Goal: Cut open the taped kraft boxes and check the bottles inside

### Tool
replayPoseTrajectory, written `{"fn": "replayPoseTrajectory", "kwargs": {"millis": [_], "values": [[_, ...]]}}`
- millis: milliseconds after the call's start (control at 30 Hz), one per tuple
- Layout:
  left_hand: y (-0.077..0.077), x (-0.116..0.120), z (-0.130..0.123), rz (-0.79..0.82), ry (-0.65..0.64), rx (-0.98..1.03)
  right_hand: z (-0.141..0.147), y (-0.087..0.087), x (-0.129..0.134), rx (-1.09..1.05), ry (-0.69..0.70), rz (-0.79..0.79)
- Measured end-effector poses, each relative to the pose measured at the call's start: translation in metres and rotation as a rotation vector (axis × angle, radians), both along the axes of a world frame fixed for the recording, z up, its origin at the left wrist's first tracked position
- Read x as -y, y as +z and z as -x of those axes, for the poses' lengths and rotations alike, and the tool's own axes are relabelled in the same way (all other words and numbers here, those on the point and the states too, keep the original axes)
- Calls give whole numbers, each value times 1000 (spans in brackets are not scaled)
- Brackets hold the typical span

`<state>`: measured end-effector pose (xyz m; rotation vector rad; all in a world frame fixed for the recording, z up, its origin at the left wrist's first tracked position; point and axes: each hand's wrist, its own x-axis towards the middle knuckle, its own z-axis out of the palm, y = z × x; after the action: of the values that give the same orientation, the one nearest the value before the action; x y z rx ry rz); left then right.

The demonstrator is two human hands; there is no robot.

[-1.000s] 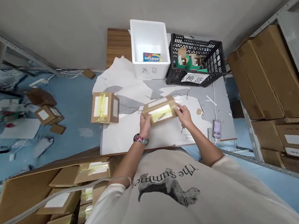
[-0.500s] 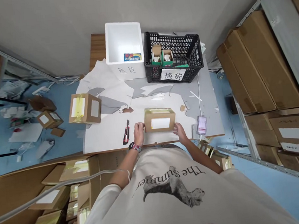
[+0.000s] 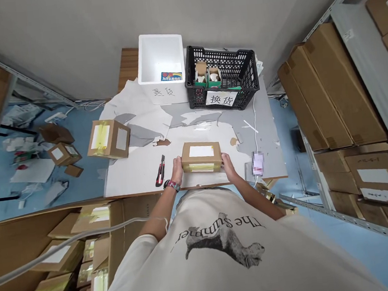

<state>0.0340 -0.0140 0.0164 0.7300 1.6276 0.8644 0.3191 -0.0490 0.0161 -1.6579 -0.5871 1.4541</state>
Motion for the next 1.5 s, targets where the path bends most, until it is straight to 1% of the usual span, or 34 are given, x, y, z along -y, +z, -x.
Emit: {"fn": "replayPoseTrajectory", "kwargs": {"millis": [33,100,133,200,267,367,433,533,600,633,667,700,733,767,800,867,900,933,1000,1033,1067,1100,1167,1233,1300,1333,1400,1433,1467,1500], "values": [[0,-3,1,31,30,-22,3,0,-2,-15,9,-18],[3,-7,4,62,65,3,7,0,-5,-48,38,-57],[6,-8,5,46,56,47,8,-1,-6,-64,51,-71],[15,-6,8,-37,-10,143,9,-3,-8,-85,53,-76],[27,-2,8,-137,-114,164,6,-7,-9,-75,5,-42],[49,8,0,-282,-308,43,-1,-14,-9,-77,-111,60],[64,13,-12,-381,-462,-34,-5,-18,-7,-143,-165,131],[85,18,-34,-495,-691,-39,-6,-24,1,-282,-211,194],[95,19,-45,-528,-806,-13,-2,-27,8,-336,-234,214],[97,19,-48,-533,-843,-10,0,-28,11,-347,-242,221],[98,19,-50,-532,-855,-17,3,-28,13,-347,-253,220],[96,18,-49,-528,-833,-35,7,-28,14,-341,-264,202],[92,17,-46,-516,-770,-64,11,-27,14,-322,-278,167],[85,16,-42,-492,-668,-100,14,-25,13,-288,-291,117],[77,15,-37,-453,-534,-137,19,-22,11,-241,-300,59],[56,10,-25,-324,-265,-184,27,-16,5,-123,-286,-39],[45,8,-20,-245,-176,-179,30,-13,2,-68,-264,-69],[35,6,-15,-169,-130,-159,32,-10,-1,-24,-240,-88],[20,7,-6,-75,-122,-138,33,-5,-4,18,-212,-103],[16,9,-3,-81,-133,-154,31,-4,-4,16,-220,-95],[14,13,0,-131,-151,-186,29,-3,-3,3,-240,-66],[15,17,2,-219,-183,-226,25,-3,-1,-18,-257,-10],[23,28,3,-456,-315,-295,20,-6,5,-75,-246,151],[35,37,0,-663,-509,-336,18,-10,12,-132,-175,301],[46,41,-7,-774,-654,-358,20,-14,18,-186,-116,379],[50,42,-11,-799,-693,-357,22,-16,19,-212,-108,395],[52,43,-18,-797,-703,-330,25,-17,19,-249,-126,395],[49,42,-20,-768,-668,-310,26,-17,18,-257,-144,379],[45,41,-21,-719,-596,-284,27,-16,17,-251,-163,354],[40,38,-20,-647,-492,-247,28,-15,15,-226,-182,318]]}}
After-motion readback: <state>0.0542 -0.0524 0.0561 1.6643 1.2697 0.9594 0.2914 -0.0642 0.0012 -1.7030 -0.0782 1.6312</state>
